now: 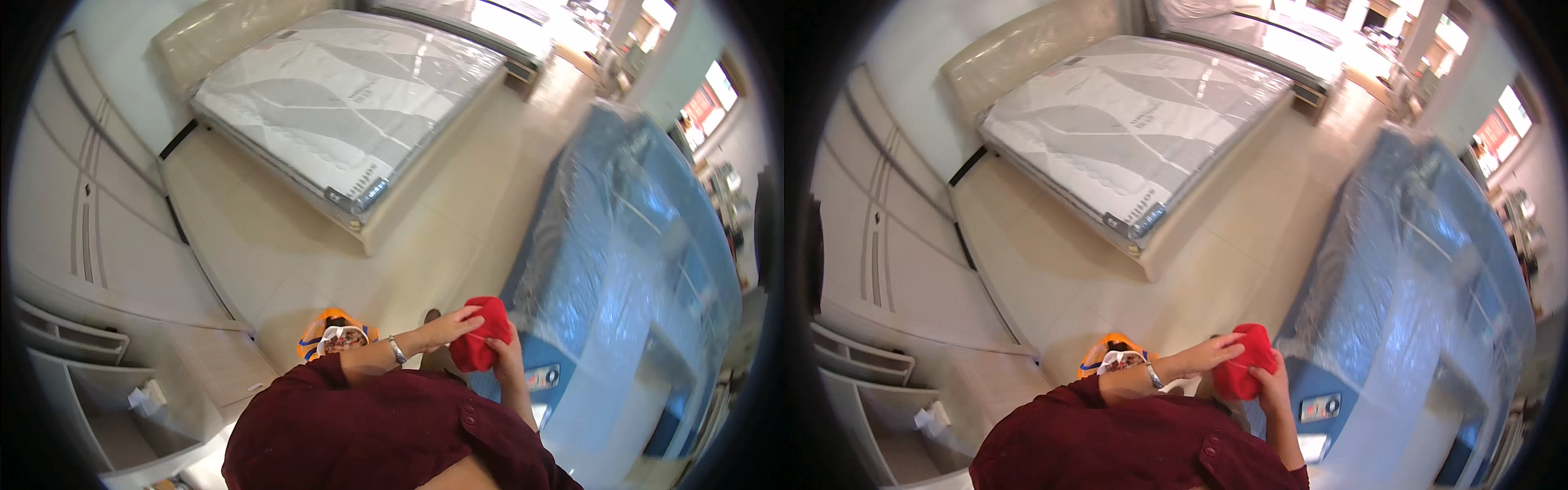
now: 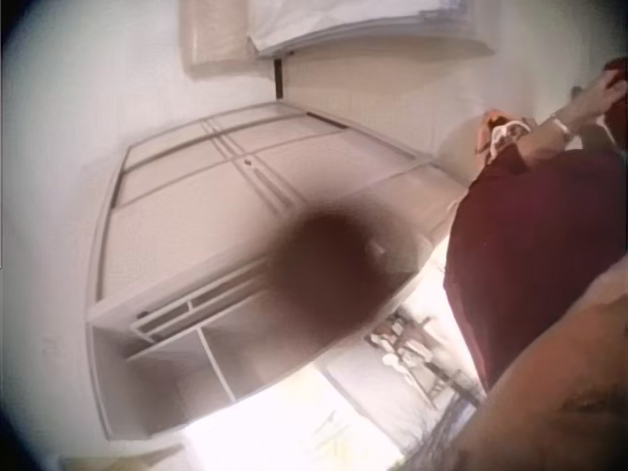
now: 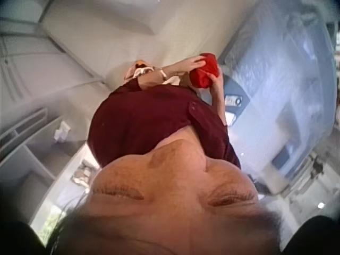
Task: The person wipes the plastic-wrapped surfaces of several mattresses and a headboard with a red cloth. The person moves between different mattresses, wiping the top and sides, and also cleans the headboard area.
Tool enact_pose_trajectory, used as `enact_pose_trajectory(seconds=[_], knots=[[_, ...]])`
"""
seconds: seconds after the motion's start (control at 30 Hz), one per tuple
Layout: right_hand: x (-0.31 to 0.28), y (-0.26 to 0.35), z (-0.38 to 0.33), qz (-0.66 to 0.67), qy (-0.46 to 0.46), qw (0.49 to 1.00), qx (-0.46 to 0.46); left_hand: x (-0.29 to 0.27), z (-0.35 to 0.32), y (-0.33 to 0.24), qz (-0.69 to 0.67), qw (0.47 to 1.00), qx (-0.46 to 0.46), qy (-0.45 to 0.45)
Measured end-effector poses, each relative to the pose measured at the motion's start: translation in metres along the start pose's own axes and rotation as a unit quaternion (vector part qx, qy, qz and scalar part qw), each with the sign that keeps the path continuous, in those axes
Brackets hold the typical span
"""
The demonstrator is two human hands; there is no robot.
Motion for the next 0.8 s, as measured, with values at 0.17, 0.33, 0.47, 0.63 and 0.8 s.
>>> enact_pose_trajectory(seconds=[0.17, 0.33, 0.47, 0.63, 0.8], knots=[[-0.025, 0.032, 0.131, 0.035, -0.004, 0.999, 0.028, -0.091, 0.075, -0.033, 0.049, 0.993, 0.020, -0.109], [-0.048, 0.118, 0.279, -0.021, -0.033, 0.998, -0.043, -0.210, 0.083, -0.049, -0.014, 0.945, 0.038, -0.325], [-0.063, 0.203, 0.404, -0.103, -0.070, 0.976, -0.179, -0.269, 0.043, -0.035, -0.078, 0.893, 0.047, -0.441], [0.012, 0.321, 0.455, -0.067, -0.229, 0.853, -0.464, -0.323, -0.018, -0.017, -0.148, 0.816, 0.042, -0.557], [0.105, 0.277, 0.536, -0.212, -0.379, 0.730, -0.528, -0.370, -0.057, 0.000, -0.222, 0.789, 0.015, -0.573]])
Point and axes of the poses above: each hand's wrist, its own z-axis towards the middle knuckle, its own x-axis out of the palm, y = z × x, the point moved 9 cm from there along z, towards the middle knuckle, and after that the axes turned 1 degree about -x, right-handed, at the moved point
